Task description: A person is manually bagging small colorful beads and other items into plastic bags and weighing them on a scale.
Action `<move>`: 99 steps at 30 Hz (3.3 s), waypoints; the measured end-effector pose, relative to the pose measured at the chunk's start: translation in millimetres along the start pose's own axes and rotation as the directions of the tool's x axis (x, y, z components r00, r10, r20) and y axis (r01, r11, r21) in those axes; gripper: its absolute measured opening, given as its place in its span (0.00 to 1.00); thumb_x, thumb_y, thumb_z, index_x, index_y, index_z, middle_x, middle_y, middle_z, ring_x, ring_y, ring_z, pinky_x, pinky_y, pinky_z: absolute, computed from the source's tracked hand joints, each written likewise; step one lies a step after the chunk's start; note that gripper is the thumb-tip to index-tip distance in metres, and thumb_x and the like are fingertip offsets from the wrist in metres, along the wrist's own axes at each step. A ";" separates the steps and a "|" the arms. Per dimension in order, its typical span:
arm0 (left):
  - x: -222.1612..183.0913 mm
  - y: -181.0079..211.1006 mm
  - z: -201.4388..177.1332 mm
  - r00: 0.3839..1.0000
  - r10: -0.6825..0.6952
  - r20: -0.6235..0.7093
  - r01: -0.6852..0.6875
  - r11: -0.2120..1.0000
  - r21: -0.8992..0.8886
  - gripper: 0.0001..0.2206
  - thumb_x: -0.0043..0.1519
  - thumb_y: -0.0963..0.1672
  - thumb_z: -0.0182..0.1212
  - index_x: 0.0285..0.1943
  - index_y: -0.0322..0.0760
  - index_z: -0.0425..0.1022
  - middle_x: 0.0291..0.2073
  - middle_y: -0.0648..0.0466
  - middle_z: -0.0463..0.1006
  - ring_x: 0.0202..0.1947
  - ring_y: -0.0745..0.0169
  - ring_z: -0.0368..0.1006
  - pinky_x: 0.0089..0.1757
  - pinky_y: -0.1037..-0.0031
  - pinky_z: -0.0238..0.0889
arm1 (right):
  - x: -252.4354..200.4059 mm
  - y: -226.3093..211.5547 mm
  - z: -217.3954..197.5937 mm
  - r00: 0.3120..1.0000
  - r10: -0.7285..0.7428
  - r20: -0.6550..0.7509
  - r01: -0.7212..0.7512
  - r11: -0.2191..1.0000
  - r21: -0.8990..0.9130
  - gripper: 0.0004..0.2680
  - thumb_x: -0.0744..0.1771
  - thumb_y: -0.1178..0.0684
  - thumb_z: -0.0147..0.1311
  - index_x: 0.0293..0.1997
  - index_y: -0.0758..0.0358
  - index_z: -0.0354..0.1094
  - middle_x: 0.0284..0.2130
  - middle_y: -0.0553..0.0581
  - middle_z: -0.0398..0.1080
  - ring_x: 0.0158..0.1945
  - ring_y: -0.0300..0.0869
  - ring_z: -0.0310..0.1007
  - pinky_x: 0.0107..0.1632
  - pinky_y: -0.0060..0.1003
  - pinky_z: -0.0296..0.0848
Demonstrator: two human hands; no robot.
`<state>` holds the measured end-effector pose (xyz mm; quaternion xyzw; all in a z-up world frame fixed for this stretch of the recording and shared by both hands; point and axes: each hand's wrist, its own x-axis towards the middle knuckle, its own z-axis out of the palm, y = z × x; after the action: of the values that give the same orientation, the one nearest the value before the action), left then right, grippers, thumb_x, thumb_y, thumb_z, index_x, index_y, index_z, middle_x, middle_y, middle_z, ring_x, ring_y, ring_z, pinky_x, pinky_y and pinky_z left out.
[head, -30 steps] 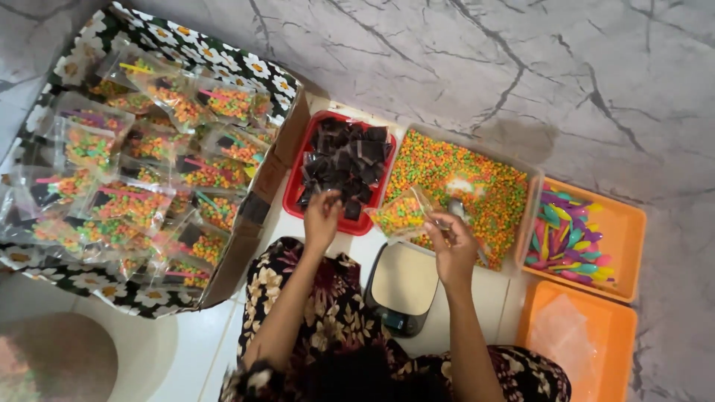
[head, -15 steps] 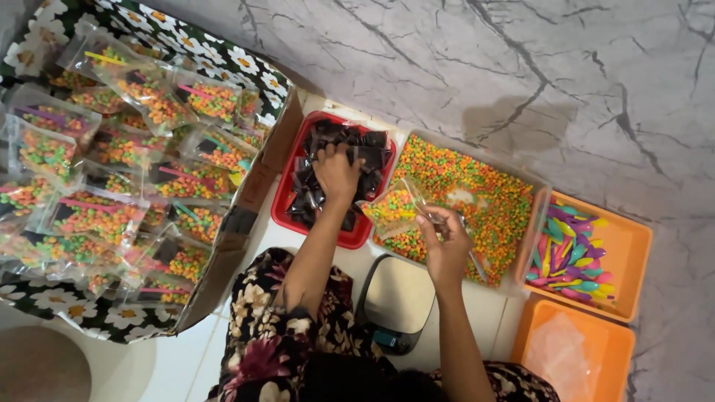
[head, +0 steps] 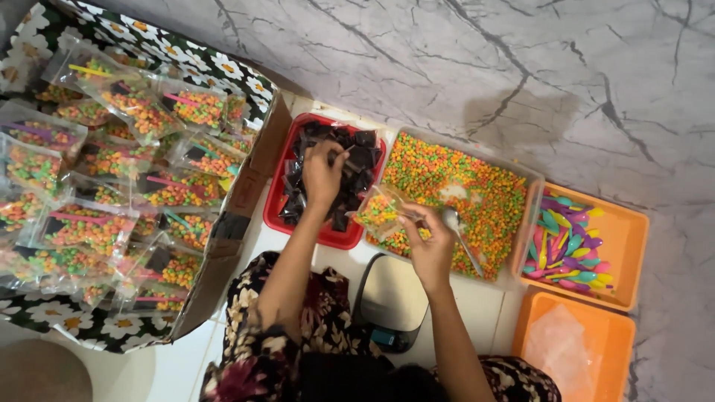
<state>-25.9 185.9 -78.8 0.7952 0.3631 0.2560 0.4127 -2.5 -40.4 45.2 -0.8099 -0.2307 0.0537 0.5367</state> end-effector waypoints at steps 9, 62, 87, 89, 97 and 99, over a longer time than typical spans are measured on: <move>-67.4 132.9 -139.1 0.953 0.193 0.231 -0.107 0.934 -0.340 0.04 0.58 0.44 0.72 0.39 0.48 0.81 0.32 0.54 0.81 0.42 0.52 0.78 0.47 0.67 0.68 | -28.6 -10.9 -13.6 0.989 -0.121 0.088 0.122 0.993 -0.001 0.08 0.63 0.61 0.68 0.43 0.59 0.78 0.34 0.58 0.79 0.36 0.48 0.79 0.41 0.39 0.77; -233.6 243.6 -152.4 0.565 0.259 0.784 -0.510 0.856 0.084 0.17 0.53 0.44 0.71 0.47 0.45 0.69 0.42 0.51 0.75 0.47 0.39 0.76 0.45 0.48 0.69 | -183.0 -88.9 -142.2 0.852 -0.521 0.043 0.518 0.853 0.066 0.04 0.64 0.66 0.62 0.32 0.64 0.74 0.39 0.61 0.81 0.40 0.56 0.81 0.37 0.45 0.81; -266.2 207.8 -150.5 0.776 0.360 0.519 0.006 0.817 -0.576 0.07 0.57 0.39 0.72 0.43 0.38 0.85 0.40 0.49 0.86 0.48 0.51 0.80 0.53 0.60 0.67 | -184.7 -93.2 -144.8 0.971 -0.224 -0.077 0.237 0.940 0.244 0.07 0.63 0.67 0.65 0.33 0.66 0.69 0.34 0.59 0.80 0.40 0.48 0.84 0.45 0.41 0.79; -269.7 211.7 -151.1 0.786 0.361 0.502 0.017 0.799 -0.601 0.07 0.57 0.39 0.72 0.43 0.37 0.85 0.40 0.48 0.86 0.46 0.52 0.80 0.51 0.61 0.68 | -184.9 -96.3 -144.6 0.974 -0.214 -0.074 0.225 0.938 0.262 0.07 0.64 0.67 0.64 0.35 0.65 0.68 0.35 0.59 0.80 0.39 0.46 0.83 0.44 0.39 0.78; -273.6 209.3 -155.4 0.839 0.357 0.409 0.007 0.746 -0.666 0.06 0.57 0.39 0.71 0.43 0.36 0.85 0.31 0.50 0.84 0.36 0.61 0.79 0.44 0.70 0.71 | -184.3 -85.4 -138.1 0.982 -0.185 -0.024 0.180 0.903 0.391 0.08 0.65 0.67 0.62 0.43 0.69 0.65 0.38 0.63 0.78 0.41 0.43 0.81 0.46 0.37 0.78; -275.5 216.5 -160.0 0.864 0.319 0.389 0.030 0.740 -0.672 0.07 0.56 0.39 0.73 0.42 0.35 0.85 0.29 0.51 0.83 0.36 0.67 0.77 0.43 0.72 0.71 | -183.5 -85.4 -135.2 0.986 -0.166 0.017 0.143 0.893 0.427 0.10 0.65 0.67 0.63 0.45 0.68 0.63 0.37 0.62 0.78 0.42 0.41 0.78 0.47 0.36 0.75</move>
<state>-226.5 -41.8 158.4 0.6628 0.0705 0.1938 0.7198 -147.2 -206.6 148.6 -0.6512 -0.2915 0.0811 0.6960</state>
